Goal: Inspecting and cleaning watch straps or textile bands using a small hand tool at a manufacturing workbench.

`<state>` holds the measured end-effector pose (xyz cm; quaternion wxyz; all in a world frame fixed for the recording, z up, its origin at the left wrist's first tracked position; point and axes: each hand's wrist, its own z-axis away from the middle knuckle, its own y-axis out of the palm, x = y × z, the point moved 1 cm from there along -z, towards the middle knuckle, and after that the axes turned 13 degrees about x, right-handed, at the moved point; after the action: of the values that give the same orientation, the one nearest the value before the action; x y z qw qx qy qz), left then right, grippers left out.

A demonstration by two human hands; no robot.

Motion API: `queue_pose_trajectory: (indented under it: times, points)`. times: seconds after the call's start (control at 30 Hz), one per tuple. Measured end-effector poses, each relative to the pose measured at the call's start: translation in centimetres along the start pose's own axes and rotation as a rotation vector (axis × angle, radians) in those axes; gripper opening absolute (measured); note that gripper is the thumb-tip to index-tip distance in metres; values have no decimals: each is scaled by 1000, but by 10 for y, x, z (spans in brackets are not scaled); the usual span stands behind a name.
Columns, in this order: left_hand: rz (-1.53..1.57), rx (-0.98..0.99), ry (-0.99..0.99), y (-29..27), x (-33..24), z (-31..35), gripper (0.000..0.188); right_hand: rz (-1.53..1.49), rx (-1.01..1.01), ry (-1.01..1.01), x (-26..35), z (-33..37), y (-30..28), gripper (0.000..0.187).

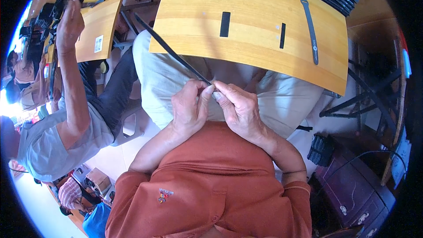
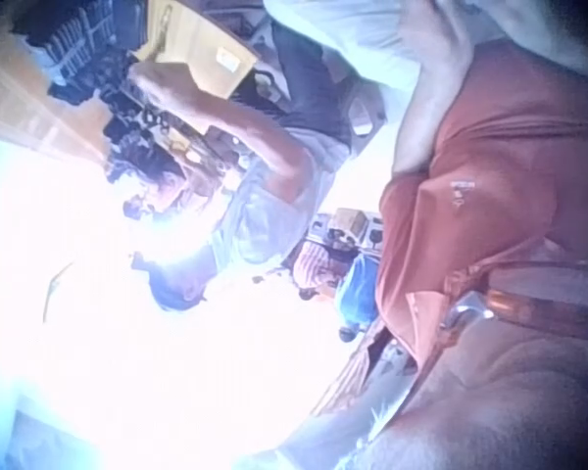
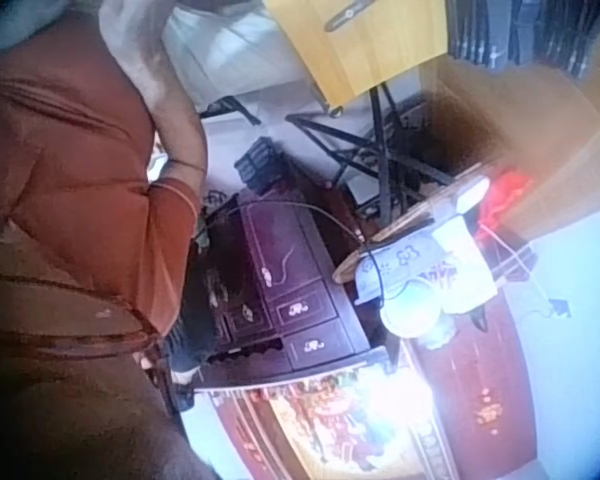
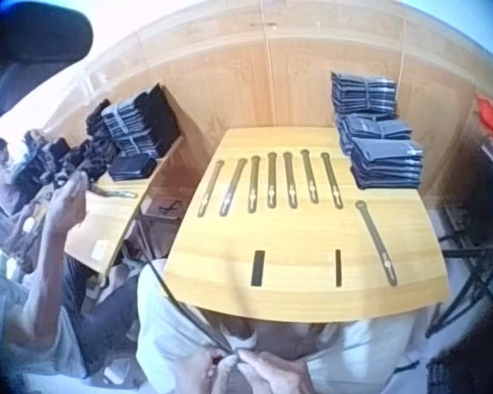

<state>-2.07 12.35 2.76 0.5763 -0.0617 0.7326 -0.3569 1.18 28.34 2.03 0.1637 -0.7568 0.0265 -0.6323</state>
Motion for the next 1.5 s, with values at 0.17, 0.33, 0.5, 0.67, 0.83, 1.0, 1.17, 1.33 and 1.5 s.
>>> queue_pose_trajectory:
  times: [0.17,0.33,0.5,0.67,0.83,1.0,1.17,1.33,1.5]
  points:
    - [-199,18,199,-7,-7,-1,9,47,11,-89,1,2,-6,26]
    - [51,345,249,-30,-11,3,12,42,240,-189,4,3,-35,25]
    - [367,567,134,-38,-8,14,16,-54,388,-293,1,0,-47,27]
    - [370,486,175,-38,-15,16,15,-123,220,-323,14,1,-32,55]
    - [353,510,227,-38,-17,15,14,-74,98,-408,16,7,-16,39]
    - [346,511,233,-46,-30,12,15,-201,145,-395,26,3,-24,22]
    - [443,711,307,-63,-39,20,19,-274,157,-131,45,-3,-66,8]
    - [566,913,491,-110,-54,36,19,-58,-636,-37,39,-15,-220,10]
    - [709,858,412,-126,-42,54,16,-96,-1172,-185,25,38,-364,21]
